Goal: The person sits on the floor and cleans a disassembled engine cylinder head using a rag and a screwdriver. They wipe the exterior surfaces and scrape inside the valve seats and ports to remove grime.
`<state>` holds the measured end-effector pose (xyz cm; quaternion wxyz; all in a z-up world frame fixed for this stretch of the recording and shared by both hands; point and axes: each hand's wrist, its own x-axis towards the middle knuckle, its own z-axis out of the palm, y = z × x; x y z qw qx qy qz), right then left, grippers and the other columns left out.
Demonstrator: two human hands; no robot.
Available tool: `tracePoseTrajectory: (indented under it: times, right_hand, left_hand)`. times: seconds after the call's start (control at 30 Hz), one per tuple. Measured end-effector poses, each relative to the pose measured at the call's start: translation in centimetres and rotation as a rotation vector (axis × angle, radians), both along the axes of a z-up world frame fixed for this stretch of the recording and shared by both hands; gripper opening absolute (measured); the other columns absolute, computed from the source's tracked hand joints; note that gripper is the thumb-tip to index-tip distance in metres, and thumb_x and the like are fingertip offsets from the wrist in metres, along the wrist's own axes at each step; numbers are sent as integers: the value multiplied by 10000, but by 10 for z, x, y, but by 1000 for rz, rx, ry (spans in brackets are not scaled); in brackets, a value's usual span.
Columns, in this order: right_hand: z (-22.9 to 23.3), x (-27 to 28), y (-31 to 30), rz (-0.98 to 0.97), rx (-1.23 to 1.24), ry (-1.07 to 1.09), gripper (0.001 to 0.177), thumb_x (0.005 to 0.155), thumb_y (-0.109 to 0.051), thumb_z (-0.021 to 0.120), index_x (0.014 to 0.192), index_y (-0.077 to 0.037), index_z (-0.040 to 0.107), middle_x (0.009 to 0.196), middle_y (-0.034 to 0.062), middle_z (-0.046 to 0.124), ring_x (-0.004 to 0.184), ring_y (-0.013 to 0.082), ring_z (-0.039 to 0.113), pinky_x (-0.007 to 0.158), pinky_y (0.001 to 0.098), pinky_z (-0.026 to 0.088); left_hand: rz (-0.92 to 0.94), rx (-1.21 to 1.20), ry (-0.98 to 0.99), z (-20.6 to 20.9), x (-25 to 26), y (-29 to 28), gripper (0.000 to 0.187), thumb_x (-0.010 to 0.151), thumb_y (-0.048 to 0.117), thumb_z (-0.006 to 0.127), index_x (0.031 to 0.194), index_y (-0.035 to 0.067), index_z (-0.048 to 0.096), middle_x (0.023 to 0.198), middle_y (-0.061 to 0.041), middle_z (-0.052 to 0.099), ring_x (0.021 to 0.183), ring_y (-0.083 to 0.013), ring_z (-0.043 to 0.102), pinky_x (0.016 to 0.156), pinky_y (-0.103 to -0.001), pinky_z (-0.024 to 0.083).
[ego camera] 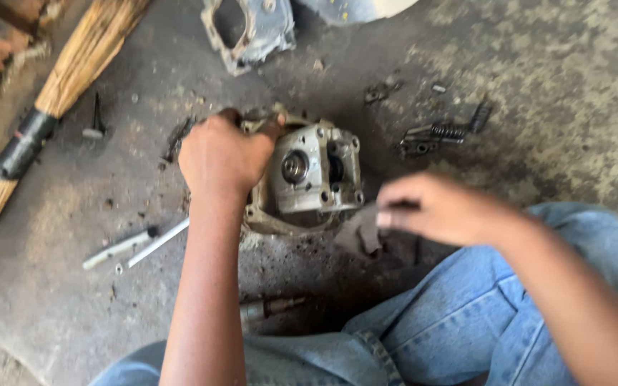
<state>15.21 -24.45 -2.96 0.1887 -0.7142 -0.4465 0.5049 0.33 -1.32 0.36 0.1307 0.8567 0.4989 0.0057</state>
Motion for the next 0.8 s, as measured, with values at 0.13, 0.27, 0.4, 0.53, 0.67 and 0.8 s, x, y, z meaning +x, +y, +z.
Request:
tracePoseTrajectory:
  times: [0.13,0.27,0.4,0.53,0.67,0.8]
  right_hand:
    - [-8,-15,4,-218,276,-12,194,983,-247,615,954,-94,729,875,12,760,856,138,719,831,298,584]
    - [-19,-28,7,-324,506,64,160,975,-114,631,1098,-37,700,999,49,729,962,199,690,874,319,564]
    - [-14,-27,5,-117,728,-156,220,936,11,624,1144,-13,690,1185,78,680,1063,219,689,942,315,573]
    - [-16,-43,15,-279,673,-155,258,872,-35,702,1123,17,674,1080,58,699,1033,213,703,903,326,555]
    - [-21,-41,17,-386,356,49,314,848,-142,775,1141,-59,697,1007,45,724,938,197,697,842,329,576]
    - [-37,-43,13,-354,697,32,269,886,-112,766,1131,-25,696,1046,77,718,973,180,685,837,346,560]
  left_hand:
    - [-24,36,-15,-3,0,1,708,888,746,592,989,72,784,885,-258,733,893,-432,710,788,-514,549]
    - [-21,41,-21,-6,1,2,680,924,714,551,955,78,789,882,-257,730,892,-440,704,795,-524,544]
    - [-20,68,-46,-9,0,3,638,934,679,560,947,84,790,861,-257,732,876,-440,706,796,-521,545]
    - [-10,57,-28,-8,4,0,597,926,650,574,934,92,786,847,-239,736,845,-416,722,772,-510,556]
    - [12,62,-24,-6,6,-2,577,919,634,596,914,90,788,830,-233,738,835,-411,722,771,-503,558]
    - [21,64,-28,-5,7,-3,546,909,617,613,912,100,790,815,-228,738,814,-401,725,763,-493,562]
